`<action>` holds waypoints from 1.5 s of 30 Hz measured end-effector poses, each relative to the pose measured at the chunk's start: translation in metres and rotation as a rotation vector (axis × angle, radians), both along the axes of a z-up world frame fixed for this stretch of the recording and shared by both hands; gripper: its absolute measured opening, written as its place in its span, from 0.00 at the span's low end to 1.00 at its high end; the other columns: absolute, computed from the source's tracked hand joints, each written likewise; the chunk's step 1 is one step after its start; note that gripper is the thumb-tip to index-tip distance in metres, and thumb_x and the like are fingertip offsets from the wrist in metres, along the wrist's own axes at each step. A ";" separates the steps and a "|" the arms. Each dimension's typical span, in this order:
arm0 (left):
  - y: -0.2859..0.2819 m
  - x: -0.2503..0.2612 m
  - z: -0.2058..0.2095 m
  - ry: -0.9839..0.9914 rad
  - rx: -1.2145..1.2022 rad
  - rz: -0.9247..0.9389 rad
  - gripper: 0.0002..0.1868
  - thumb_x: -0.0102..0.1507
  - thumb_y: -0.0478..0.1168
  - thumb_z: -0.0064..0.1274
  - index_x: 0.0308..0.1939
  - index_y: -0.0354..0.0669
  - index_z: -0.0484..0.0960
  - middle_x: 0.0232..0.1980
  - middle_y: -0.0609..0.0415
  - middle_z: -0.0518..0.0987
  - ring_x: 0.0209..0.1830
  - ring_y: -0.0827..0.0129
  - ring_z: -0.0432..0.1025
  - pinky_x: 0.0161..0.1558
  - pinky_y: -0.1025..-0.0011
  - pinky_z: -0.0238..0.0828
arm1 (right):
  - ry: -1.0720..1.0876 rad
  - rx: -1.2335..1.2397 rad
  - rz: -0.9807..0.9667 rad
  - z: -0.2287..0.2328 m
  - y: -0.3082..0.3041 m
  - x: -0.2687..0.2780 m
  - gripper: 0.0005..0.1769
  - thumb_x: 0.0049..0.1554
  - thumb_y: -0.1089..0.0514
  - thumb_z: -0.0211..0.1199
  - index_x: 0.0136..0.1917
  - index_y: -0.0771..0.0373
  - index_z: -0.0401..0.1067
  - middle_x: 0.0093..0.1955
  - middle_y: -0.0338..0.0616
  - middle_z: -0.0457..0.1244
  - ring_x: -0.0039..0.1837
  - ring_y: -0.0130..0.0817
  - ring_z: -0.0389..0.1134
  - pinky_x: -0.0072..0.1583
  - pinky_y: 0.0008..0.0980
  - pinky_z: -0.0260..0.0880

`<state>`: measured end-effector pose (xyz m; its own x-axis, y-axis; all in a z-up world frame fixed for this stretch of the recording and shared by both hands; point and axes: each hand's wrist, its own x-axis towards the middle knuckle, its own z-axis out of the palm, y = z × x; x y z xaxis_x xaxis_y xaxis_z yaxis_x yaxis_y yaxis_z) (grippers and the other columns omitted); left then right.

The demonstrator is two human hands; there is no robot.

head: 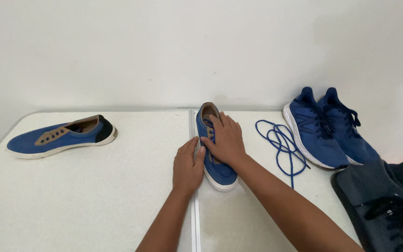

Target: The person threads blue laces through the eyelets of a blue canvas shoe, pulls them tight, and ties a knot. They then repeat the lacing process on a second blue canvas shoe, threading the laces through the eyelets and tightening them.

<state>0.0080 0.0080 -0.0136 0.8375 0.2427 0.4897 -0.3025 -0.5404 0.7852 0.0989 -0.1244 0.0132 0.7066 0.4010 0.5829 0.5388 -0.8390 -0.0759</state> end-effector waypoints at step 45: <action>-0.330 -0.004 0.077 -0.050 -0.414 -0.873 0.30 0.72 0.46 0.44 0.73 0.28 0.64 0.71 0.37 0.71 0.70 0.54 0.69 0.68 0.65 0.63 | 0.010 0.576 -0.851 0.118 -0.278 -0.184 0.40 0.45 0.47 0.72 0.70 0.54 0.68 0.58 0.50 0.70 0.60 0.48 0.71 0.60 0.43 0.70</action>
<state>0.0044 -0.3219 0.0633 0.7851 -0.2942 0.5451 -0.5044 0.2072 0.8383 -0.0853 -0.4025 0.1317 0.6322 -0.5737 0.5207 -0.2201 -0.7774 -0.5893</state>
